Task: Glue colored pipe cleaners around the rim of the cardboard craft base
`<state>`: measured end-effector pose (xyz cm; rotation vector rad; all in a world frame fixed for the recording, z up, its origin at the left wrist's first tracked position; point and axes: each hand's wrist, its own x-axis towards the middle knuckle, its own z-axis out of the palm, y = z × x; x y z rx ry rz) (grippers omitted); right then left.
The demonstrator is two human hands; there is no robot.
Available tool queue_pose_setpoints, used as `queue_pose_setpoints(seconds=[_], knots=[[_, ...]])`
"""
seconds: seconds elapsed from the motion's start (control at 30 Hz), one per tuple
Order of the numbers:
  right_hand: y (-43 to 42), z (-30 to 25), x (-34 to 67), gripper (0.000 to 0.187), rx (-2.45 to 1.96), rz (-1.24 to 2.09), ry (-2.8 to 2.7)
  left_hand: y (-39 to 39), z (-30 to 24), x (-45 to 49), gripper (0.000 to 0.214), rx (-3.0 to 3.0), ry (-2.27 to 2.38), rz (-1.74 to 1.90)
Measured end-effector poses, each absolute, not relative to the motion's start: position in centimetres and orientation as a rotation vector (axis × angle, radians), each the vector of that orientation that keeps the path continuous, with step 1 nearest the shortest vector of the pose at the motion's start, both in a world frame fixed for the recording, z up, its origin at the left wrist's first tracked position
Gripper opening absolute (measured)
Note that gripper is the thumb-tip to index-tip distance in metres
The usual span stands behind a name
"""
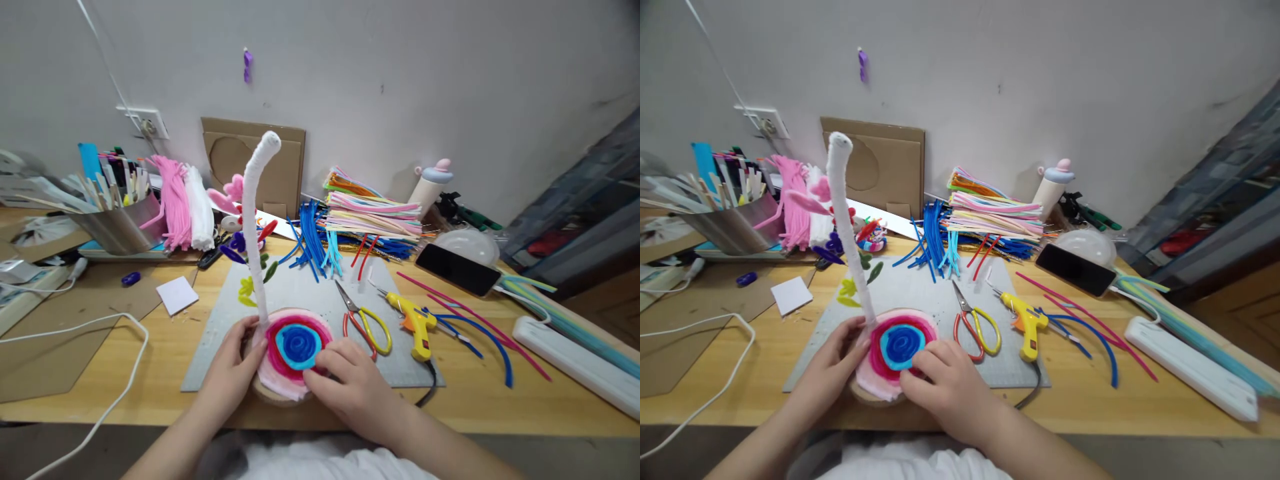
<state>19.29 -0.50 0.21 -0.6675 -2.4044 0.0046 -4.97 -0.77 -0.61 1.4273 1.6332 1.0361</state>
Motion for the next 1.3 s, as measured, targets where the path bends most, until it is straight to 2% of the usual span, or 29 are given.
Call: queue_pose_setpoints(seconds=[0.27,0.43,0.6,0.7,0.8,0.83,1.07,1.17,1.3], knots=[[1.1,0.1,16.6,0.006,-0.816,-0.136,-2.523,6.2,1.2,-3.9,0.044,1.703,1.427,0.907],[1.3,0.5,15.1,0.015,-0.895,-0.031,-2.576,8.7,0.8,-4.0,0.039,1.813,1.424,0.826],[1.2,2.1,16.4,0.039,-0.814,0.361,-2.624,8.1,0.8,-5.9,0.047,1.814,1.618,0.844],[1.8,2.4,17.7,0.050,-1.074,0.609,-2.406,6.0,0.8,-7.0,0.054,1.791,1.771,0.840],[2.9,2.2,18.5,0.081,-1.426,0.801,-2.193,3.1,0.5,-6.7,0.062,1.808,1.816,0.750],[3.2,2.1,18.5,0.086,-1.469,0.867,-2.149,2.3,0.4,-6.4,0.061,1.819,1.816,0.724],[3.3,1.2,18.3,0.076,-1.214,1.135,-1.901,3.0,0.6,-4.4,0.052,1.955,1.713,0.693],[3.6,0.6,18.6,0.071,-1.176,1.072,-1.900,5.2,0.8,-4.6,0.048,2.020,1.681,0.669],[4.7,0.8,18.2,0.073,-1.417,0.880,-2.125,6.9,0.2,-4.0,0.046,2.118,1.698,0.664]])
